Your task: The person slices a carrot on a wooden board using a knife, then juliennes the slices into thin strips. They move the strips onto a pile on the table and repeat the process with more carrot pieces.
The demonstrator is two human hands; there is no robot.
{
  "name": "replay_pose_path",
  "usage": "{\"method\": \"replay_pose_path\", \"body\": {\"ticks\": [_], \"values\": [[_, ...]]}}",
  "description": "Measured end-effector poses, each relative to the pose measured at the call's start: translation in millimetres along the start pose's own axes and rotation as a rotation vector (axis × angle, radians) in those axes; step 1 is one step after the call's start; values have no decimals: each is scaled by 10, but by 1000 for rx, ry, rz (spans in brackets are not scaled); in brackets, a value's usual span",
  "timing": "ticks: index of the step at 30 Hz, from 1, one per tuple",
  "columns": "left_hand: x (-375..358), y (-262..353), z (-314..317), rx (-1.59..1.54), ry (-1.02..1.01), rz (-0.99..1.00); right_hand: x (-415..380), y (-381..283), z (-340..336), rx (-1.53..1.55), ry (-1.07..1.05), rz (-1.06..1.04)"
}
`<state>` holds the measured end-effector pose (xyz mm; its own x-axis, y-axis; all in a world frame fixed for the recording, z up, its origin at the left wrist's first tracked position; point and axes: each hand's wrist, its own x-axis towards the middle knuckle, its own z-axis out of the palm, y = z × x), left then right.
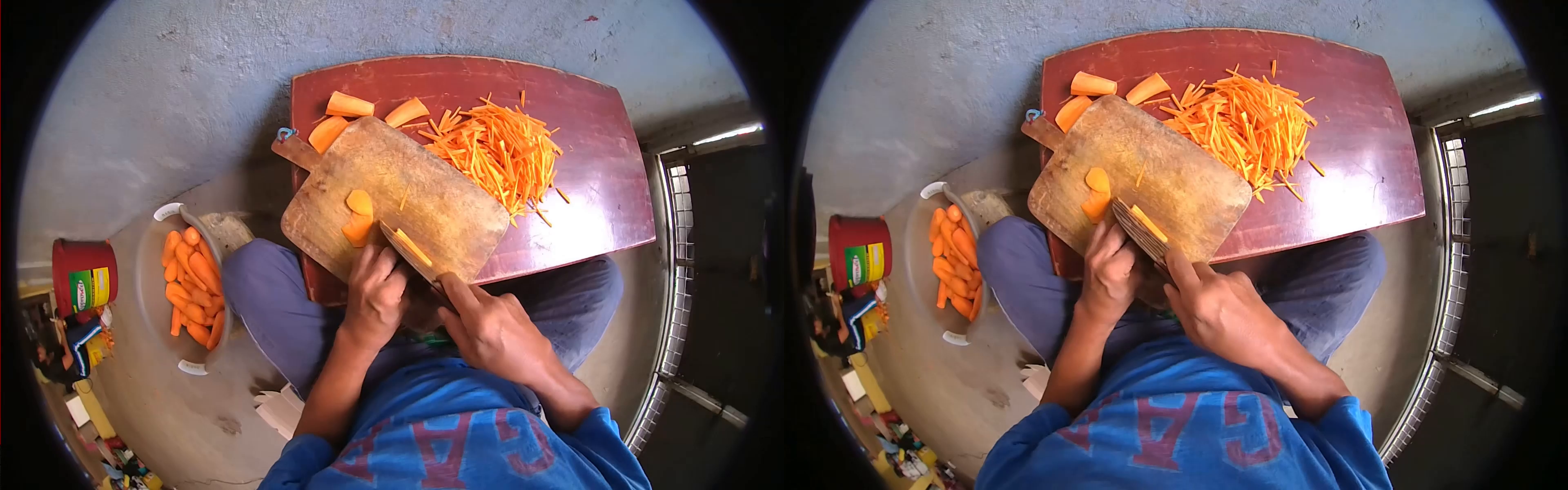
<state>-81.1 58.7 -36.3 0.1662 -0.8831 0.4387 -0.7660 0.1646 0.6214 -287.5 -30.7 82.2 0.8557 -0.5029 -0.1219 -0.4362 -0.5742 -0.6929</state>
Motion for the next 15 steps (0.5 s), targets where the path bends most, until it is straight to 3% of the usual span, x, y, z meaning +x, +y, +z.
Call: {"method": "replay_pose_path", "body": {"ticks": [15], "values": [[-68, -26, 39, -20, 24, 15, -110, 7, 64, 80, 20, 46]]}}
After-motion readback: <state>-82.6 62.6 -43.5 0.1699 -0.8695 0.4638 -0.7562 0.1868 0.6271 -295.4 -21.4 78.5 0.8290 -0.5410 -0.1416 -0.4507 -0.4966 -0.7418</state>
